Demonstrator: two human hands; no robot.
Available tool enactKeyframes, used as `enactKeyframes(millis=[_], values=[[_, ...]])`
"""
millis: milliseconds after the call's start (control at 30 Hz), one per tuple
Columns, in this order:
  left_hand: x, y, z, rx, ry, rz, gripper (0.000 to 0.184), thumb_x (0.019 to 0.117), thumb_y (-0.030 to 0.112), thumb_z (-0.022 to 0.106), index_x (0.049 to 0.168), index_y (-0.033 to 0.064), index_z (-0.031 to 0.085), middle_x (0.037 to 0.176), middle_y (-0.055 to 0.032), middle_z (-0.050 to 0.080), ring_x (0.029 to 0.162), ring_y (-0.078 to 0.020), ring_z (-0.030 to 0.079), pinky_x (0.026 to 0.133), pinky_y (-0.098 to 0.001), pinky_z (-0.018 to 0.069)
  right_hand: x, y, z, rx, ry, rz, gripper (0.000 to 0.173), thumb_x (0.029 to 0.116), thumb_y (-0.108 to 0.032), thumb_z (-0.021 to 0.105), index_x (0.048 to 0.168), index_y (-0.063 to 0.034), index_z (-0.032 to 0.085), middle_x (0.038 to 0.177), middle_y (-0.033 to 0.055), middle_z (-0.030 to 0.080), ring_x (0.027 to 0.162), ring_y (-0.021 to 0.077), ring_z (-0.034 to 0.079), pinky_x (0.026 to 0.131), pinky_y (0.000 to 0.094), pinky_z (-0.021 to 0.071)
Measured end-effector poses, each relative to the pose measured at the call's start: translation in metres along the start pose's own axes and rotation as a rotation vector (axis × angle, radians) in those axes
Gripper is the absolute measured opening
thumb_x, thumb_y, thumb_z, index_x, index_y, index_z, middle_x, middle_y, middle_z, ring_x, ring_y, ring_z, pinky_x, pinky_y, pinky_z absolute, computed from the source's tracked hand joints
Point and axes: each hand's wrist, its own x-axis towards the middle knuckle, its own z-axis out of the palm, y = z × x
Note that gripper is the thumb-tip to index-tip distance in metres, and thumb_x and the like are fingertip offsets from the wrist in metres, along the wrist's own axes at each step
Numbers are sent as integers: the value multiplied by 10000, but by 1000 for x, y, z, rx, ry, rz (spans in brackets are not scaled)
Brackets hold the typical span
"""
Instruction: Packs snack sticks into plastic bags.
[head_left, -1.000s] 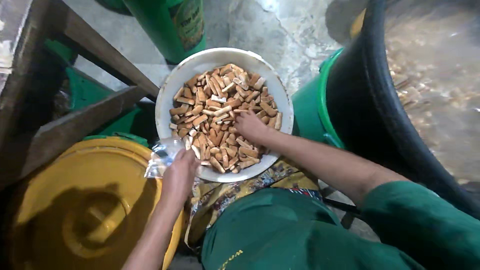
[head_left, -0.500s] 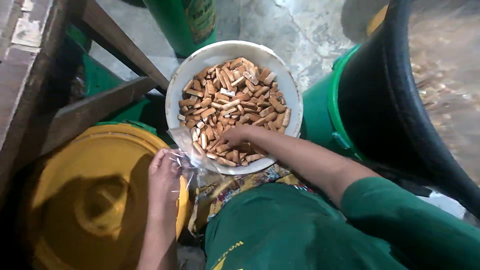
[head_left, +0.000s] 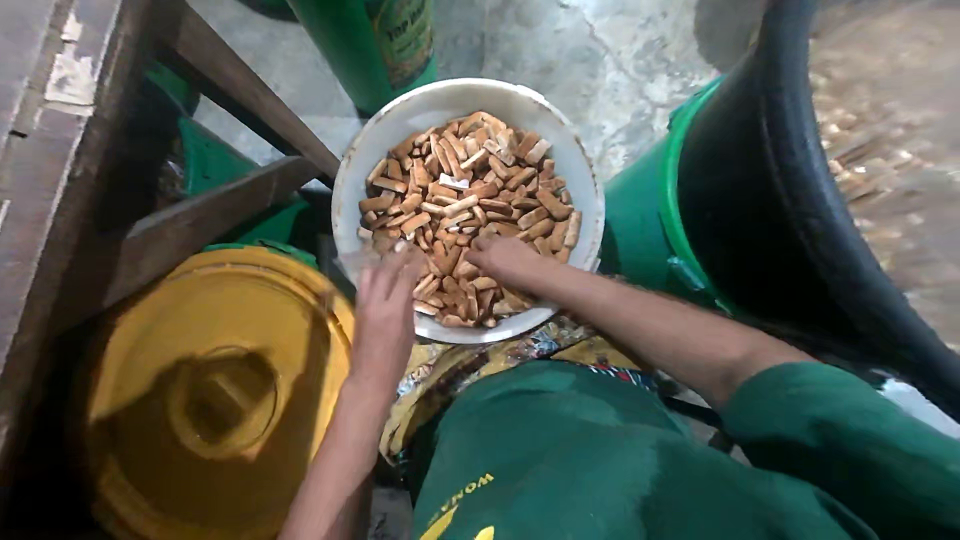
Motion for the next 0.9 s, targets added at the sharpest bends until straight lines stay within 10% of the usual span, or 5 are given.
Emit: enactKeyframes(millis=[200,400,600,733,900], values=[[47,11,40,-227,-332,-190,413,927,40,718,1315,-43,601,1355,-236,586,1213,-375,606,1019,-546,499,-37,-22,-48,479,322,-71,394,881,-90,791,1246,-11,665,1213,230,625,1039,348,659,897,496,565],[55,40,46,-202,-228,-158,588,876,-135,626,1439,-4,520,1552,-182,424,1220,-351,609,967,-503,543,-41,-39,-47,78,428,-28,400,821,60,781,1193,-51,687,1227,247,578,926,397,686,724,499,618],[43,46,36,-330,-43,-114,555,948,-84,526,1489,40,501,1506,-184,465,1072,-252,632,830,-382,559,-35,-43,-61,327,332,22,283,931,5,657,1212,24,680,1379,264,546,1047,371,684,886,483,587],[38,49,30,-424,162,105,440,951,-53,505,1372,11,617,1421,-186,561,1164,-189,622,914,-286,535,-39,-57,-67,342,418,-35,231,834,22,732,1051,83,683,960,234,703,899,381,712,809,537,576],[42,39,20,-70,423,210,341,979,74,603,1307,34,689,1285,-159,679,1054,-299,604,904,-417,426,-41,-55,-77,434,677,-148,372,920,-92,725,1263,43,673,1089,200,708,939,270,710,845,394,590]])
